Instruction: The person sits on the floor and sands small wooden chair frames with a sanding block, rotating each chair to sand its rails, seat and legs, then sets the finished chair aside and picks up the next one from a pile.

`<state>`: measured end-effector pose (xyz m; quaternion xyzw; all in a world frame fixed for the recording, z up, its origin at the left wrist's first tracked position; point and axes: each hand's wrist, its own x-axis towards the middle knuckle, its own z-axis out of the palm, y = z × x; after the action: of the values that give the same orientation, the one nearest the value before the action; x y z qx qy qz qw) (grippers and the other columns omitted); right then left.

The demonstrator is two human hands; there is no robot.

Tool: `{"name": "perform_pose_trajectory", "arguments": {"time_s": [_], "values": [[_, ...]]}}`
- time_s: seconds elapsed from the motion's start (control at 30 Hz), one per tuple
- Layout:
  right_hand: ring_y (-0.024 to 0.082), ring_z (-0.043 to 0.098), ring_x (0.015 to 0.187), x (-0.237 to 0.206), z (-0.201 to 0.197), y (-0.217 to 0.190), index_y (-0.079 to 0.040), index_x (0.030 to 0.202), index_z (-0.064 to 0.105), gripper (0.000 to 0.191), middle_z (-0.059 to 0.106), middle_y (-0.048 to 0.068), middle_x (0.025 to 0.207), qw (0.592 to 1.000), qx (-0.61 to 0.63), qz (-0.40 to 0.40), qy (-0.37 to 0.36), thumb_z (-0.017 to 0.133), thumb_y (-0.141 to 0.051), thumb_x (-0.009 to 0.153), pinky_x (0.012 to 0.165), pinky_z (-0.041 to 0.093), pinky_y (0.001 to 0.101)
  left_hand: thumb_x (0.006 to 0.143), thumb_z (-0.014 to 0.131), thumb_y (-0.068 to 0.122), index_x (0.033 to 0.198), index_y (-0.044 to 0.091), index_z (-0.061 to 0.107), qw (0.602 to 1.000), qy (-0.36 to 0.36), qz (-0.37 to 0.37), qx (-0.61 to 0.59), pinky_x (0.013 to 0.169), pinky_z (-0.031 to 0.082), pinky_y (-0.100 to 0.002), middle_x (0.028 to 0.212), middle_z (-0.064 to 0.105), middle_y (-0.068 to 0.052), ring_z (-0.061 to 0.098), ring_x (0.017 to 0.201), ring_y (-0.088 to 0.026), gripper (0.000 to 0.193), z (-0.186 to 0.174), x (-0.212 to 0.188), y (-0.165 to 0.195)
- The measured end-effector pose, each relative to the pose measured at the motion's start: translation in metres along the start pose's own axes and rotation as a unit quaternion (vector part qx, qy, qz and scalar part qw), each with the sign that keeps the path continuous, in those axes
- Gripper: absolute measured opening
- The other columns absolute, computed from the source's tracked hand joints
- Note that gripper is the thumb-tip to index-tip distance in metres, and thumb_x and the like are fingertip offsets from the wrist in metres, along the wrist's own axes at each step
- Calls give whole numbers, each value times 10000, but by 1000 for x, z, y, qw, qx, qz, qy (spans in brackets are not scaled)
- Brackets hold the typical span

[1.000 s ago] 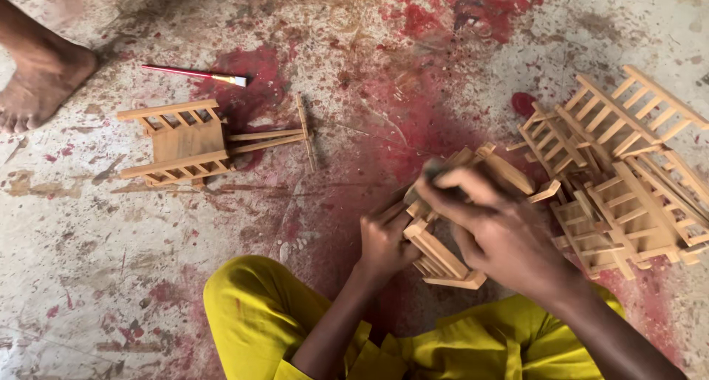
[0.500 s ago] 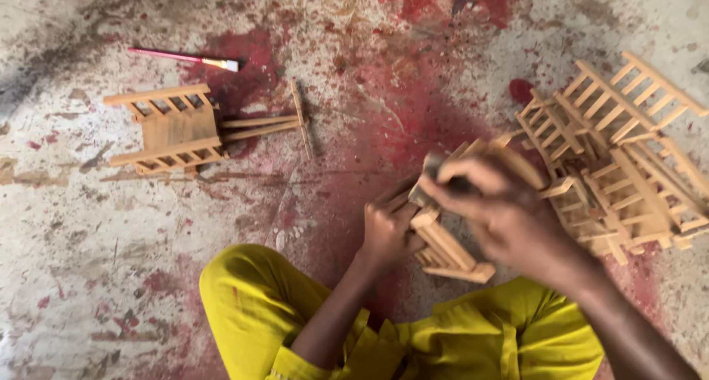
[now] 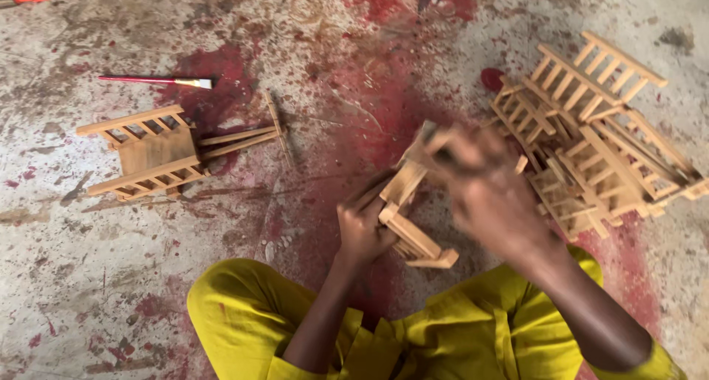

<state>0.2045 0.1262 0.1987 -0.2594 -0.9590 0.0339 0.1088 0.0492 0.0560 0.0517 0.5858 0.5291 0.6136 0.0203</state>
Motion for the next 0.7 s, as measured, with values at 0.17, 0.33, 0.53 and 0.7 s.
{"name": "perform_pose_trajectory", "arguments": {"time_s": [0.17,0.33,0.53,0.7], "values": [[283,540,1246,-9,6,-10,-99,1443,606,696,588,103,1288,998,34,-11,53,650,118,783,1109,467,450,775,814,142,1129,0,735,999,-3,24,27,873,624,-428,1161,736,-169,754,1036,-348,389,0,3,8],[261,574,1217,-15,9,-10,-232,1473,559,753,602,41,1248,982,132,-104,81,677,80,798,1154,429,500,765,805,138,1099,15,742,999,10,36,20,833,625,-409,1142,754,-180,758,1041,-343,361,-3,6,14],[224,582,1024,-33,21,-6,-174,1483,548,755,548,124,1285,983,171,10,65,696,94,793,792,613,295,838,811,150,1075,0,760,999,13,29,19,841,639,-392,1132,765,-161,768,1052,-315,285,-3,8,18],[195,639,861,-58,11,-2,-129,1185,724,374,693,63,1289,967,73,116,215,688,92,885,654,552,282,860,793,143,1045,-4,760,999,19,30,37,851,645,-390,1108,774,-156,780,1040,-306,239,3,-2,11]]}}
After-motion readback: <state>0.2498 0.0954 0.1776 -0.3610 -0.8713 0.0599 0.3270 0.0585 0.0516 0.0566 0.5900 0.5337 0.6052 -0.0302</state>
